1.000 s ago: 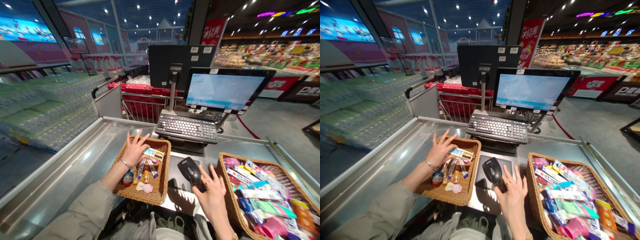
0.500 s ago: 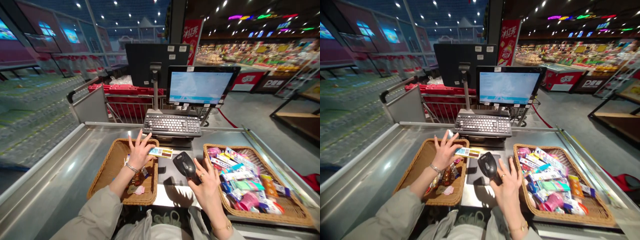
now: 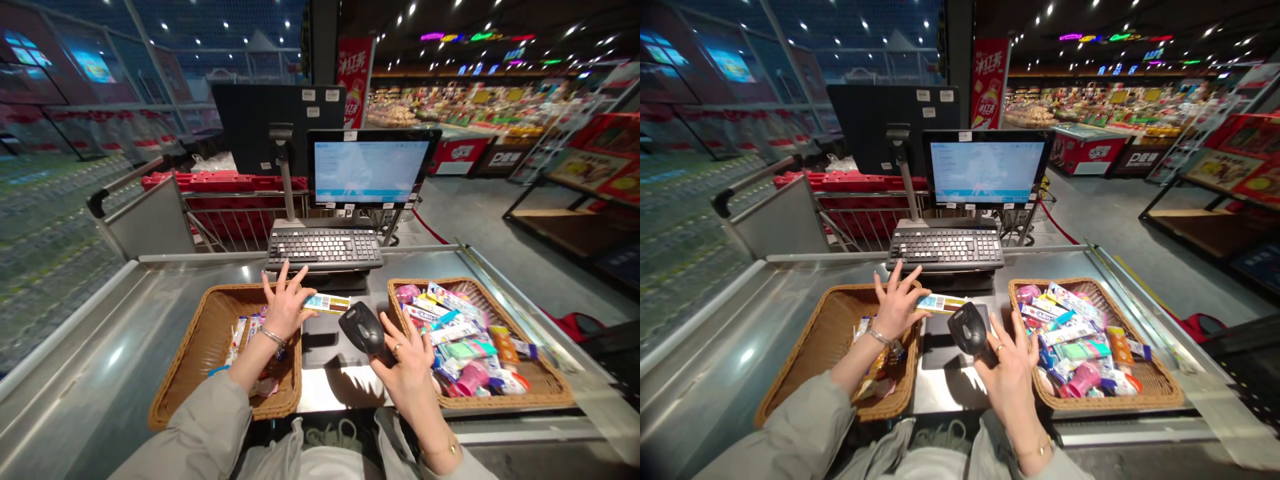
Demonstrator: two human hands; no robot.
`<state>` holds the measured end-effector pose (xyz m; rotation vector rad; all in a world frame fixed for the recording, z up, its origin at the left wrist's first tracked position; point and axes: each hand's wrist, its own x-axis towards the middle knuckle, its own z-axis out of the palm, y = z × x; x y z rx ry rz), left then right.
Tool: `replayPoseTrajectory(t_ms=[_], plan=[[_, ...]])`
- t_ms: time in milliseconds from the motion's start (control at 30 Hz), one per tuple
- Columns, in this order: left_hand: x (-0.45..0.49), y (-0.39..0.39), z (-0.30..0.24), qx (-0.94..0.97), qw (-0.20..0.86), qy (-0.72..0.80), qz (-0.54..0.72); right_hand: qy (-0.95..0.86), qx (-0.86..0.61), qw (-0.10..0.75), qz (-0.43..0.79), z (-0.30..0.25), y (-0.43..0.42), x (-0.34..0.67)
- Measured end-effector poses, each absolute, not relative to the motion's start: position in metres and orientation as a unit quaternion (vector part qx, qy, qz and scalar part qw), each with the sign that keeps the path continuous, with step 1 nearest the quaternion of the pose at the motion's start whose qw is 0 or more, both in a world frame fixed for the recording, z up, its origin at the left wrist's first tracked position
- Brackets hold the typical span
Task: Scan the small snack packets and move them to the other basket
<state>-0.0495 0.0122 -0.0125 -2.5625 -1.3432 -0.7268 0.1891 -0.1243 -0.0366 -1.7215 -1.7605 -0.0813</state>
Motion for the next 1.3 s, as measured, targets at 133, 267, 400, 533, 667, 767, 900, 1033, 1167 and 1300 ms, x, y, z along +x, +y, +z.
replayPoseTrajectory(t_ms=[133, 267, 400, 533, 667, 767, 900, 1033, 1167, 1300], plan=[[-0.0451, 0.0127, -0.0141, -0.861, 0.076, -0.441, -0.244, -0.670, -0.662, 0.335, -0.031, -0.0387, -0.1250, 0.1885], [-0.0445, 0.0125, -0.0146, -0.862, 0.076, -0.439, -0.243, -0.674, -0.658, 0.336, -0.030, -0.0408, -0.1255, 0.1884], [-0.0455, 0.0118, -0.0134, -0.860, 0.075, -0.442, -0.243, -0.678, -0.654, 0.334, -0.034, -0.0397, -0.1259, 0.1876], [-0.0471, 0.0110, -0.0126, -0.858, 0.075, -0.446, -0.243, -0.684, -0.648, 0.333, -0.034, -0.0374, -0.1268, 0.1861], [-0.0486, 0.0104, -0.0130, -0.858, 0.075, -0.446, -0.244, -0.685, -0.647, 0.331, -0.036, -0.0365, -0.1277, 0.1852], [-0.0491, 0.0105, -0.0132, -0.857, 0.073, -0.447, -0.245, -0.686, -0.647, 0.330, -0.036, -0.0361, -0.1277, 0.1852], [-0.0488, 0.0116, -0.0131, -0.856, 0.074, -0.445, -0.252, -0.687, -0.647, 0.328, -0.036, -0.0359, -0.1276, 0.1847], [-0.0481, 0.0128, -0.0125, -0.857, 0.076, -0.443, -0.253, -0.687, -0.649, 0.325, -0.033, -0.0365, -0.1281, 0.1842], [-0.0467, 0.0136, -0.0117, -0.857, 0.076, -0.446, -0.249, -0.687, -0.650, 0.325, -0.031, -0.0369, -0.1286, 0.1847], [-0.0444, 0.0147, -0.0115, -0.857, 0.077, -0.443, -0.253, -0.685, -0.650, 0.327, -0.028, -0.0375, -0.1291, 0.1858]])
